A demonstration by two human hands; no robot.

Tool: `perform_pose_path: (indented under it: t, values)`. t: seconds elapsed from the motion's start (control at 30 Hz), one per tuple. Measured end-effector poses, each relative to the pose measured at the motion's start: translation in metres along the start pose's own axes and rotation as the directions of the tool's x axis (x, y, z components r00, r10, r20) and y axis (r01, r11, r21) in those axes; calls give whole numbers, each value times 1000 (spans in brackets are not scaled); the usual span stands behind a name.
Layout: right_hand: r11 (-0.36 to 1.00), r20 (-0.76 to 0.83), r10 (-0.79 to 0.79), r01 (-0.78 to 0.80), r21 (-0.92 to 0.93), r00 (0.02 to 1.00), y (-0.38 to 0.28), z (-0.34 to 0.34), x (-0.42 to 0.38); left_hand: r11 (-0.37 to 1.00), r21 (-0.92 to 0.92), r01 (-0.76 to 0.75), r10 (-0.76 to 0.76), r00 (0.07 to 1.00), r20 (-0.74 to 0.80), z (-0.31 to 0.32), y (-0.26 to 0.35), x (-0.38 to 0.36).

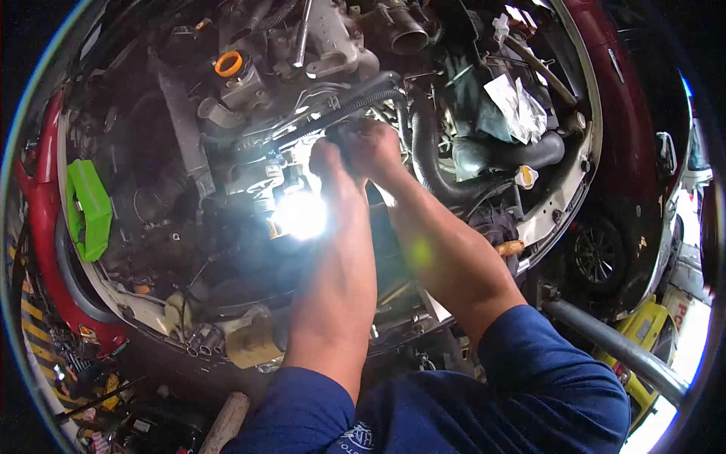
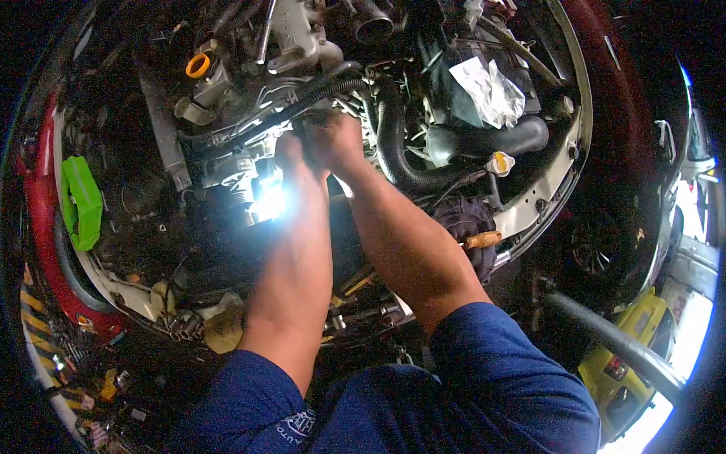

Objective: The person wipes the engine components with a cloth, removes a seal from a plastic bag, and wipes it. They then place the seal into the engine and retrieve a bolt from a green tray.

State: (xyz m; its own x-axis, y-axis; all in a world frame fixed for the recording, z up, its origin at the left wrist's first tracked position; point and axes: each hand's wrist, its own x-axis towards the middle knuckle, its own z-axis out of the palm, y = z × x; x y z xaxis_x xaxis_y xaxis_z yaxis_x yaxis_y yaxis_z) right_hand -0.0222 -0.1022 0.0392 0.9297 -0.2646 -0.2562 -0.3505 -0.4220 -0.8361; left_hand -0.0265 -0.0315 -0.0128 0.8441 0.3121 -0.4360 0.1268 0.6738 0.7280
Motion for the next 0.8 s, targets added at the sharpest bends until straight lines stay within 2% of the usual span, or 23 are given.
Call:
perform_pose_path:
  t: [0.03, 0.07, 0.1, 0.13, 0.17, 0.2, 0.23, 0.27, 0.3, 0.33, 0.37, 0.43, 0.5, 0.53, 0.57, 0.6, 0.63, 0.67, 0.7, 0.73, 0.77, 0.8]
  values:
    - [994, -5, -78, 78, 70, 997, -1, 0, -2, 805, 574, -152, 145, 988, 59, -2, -1, 7]
    - [981, 41, -38, 29, 192, 998, 5, 1, -1, 293, 922, -255, 226, 955, 192, -4, 0, 15]
    - [980, 41, -39, 30, 198, 998, 14, 2, 8, -335, 903, -268, 210, 913, 349, -5, -1, 22]
    - [959, 153, -166, 196, -205, 974, 22, 3, 19, -426, 868, -256, 326, 852, 411, 3, 6, 14]
    - [749, 301, -229, 366, -552, 925, 32, 2, 28, -425, 866, -262, 325, 849, 416, 7, 5, 13]
    - [859, 290, -225, 330, -392, 930, 29, -2, 26, -434, 864, -256, 379, 818, 433, 7, 1, 12]
    - [858, 287, -226, 330, -394, 931, 26, -4, 24, -442, 862, -247, 435, 782, 447, 7, -1, 13]
    - [915, 237, -122, 202, -349, 964, 22, -3, 21, -441, 863, -247, 439, 779, 447, 3, -2, 16]
    - [952, 197, -13, 72, -297, 980, 18, -2, 18, -358, 893, -273, 416, 809, 414, -1, -2, 19]
    - [978, 59, 200, -203, 49, 978, 2, -2, 5, -270, 918, -292, 389, 839, 381, -6, -5, 22]
    - [978, 60, 201, -204, 44, 978, -2, 0, 1, -266, 919, -290, 388, 841, 377, -6, -7, 22]
    - [989, 3, 26, -26, 145, 1000, -6, -1, -5, -322, 902, -288, 442, 796, 413, -6, -12, 22]
    - [981, -3, 91, -89, 175, 996, 4, 1, 1, -390, 877, -282, 487, 745, 456, -8, -17, 24]
    - [976, 78, -136, 148, -160, 988, 26, 5, 18, -425, 861, -280, 509, 713, 483, -7, -17, 26]
    - [804, 225, -316, 386, -452, 922, 45, 10, 31, -455, 846, -278, 530, 679, 508, -5, -17, 27]
    - [844, 163, -351, 386, -372, 922, 49, 12, 32, -522, 808, -273, 541, 627, 561, -6, -19, 26]
    - [843, 160, -353, 387, -373, 922, 52, 13, 33, -521, 808, -275, 542, 625, 563, -7, -19, 26]
    - [988, 70, -138, 142, -61, 988, 40, 12, 25, -473, 839, -270, 522, 681, 514, -7, -17, 26]
    - [956, 62, 102, -115, 271, 993, 28, 10, 18, -422, 869, -259, 499, 734, 461, -8, -15, 27]
    - [995, -7, 67, -66, 79, 998, 16, 8, 12, 468, 858, -211, 418, 908, -5, -10, -15, 29]
    - [956, -60, -289, 291, 28, 955, 24, 11, 6, 980, 187, 73, -29, 974, -226, -12, -17, 30]
    - [981, -51, -164, 168, 99, 985, 17, 10, 5, 979, 186, 80, -37, 974, -225, -9, -12, 27]
